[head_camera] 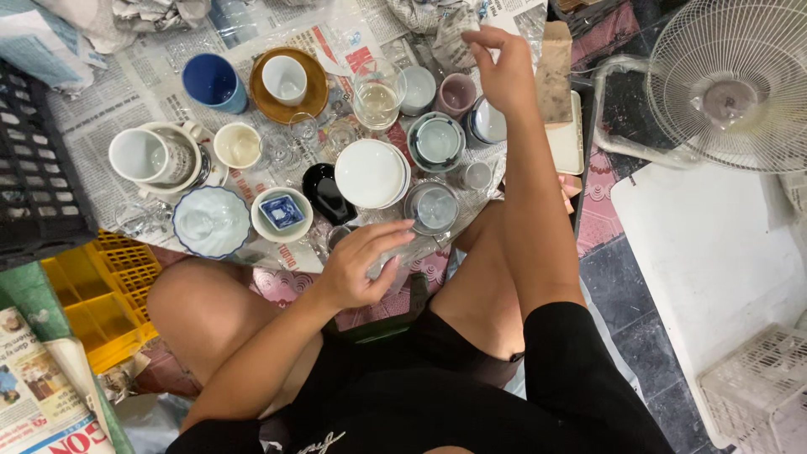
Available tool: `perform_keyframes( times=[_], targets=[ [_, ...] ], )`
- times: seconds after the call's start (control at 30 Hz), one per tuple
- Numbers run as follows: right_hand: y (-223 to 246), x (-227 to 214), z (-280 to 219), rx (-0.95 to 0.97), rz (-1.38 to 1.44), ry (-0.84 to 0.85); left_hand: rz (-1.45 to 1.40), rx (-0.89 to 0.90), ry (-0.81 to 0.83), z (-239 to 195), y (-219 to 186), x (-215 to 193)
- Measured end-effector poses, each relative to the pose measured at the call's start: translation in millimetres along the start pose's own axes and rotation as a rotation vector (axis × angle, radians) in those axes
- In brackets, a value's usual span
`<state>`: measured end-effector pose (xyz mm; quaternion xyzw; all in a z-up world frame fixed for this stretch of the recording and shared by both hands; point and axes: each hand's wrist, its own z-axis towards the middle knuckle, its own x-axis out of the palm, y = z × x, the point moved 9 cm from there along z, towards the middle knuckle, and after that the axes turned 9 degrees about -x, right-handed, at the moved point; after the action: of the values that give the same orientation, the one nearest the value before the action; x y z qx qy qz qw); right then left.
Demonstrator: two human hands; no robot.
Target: The person sits cross-legged and wraps individual ceramic cups and glasses in newspaper. They pick up a cup, fold a sheet of newspaper around it, and place the wrapped item into a black crate. The process is repeated for several items.
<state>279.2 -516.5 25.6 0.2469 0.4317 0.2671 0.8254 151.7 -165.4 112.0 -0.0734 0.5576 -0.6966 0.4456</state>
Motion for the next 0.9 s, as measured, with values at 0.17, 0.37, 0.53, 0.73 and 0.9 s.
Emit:
perform_keyframes(
  times=[0.17, 0.37, 0.53, 0.73, 0.9],
  targets=[
    [-12, 3, 2, 0.108, -0.029, -0.057, 0.013, -0.02, 0.004, -1, 0, 1],
    [-14, 10, 1, 0.215, -0.093, 0.0, 0.016, -0.017, -0.001, 0, 0, 0],
    [-1, 14, 5, 0.06, -0.258, 0.03, -0.002, -0.025, 0.001, 2, 1, -3],
    [20, 13, 6, -0.071, -0.25, -0.009, -0.032, -0.041, -0.023, 3, 4, -9],
    [89, -1, 11, -0.201, -0.31, -0.043, -0.068, -0.06, -0.089, -4, 9, -19]
  ],
)
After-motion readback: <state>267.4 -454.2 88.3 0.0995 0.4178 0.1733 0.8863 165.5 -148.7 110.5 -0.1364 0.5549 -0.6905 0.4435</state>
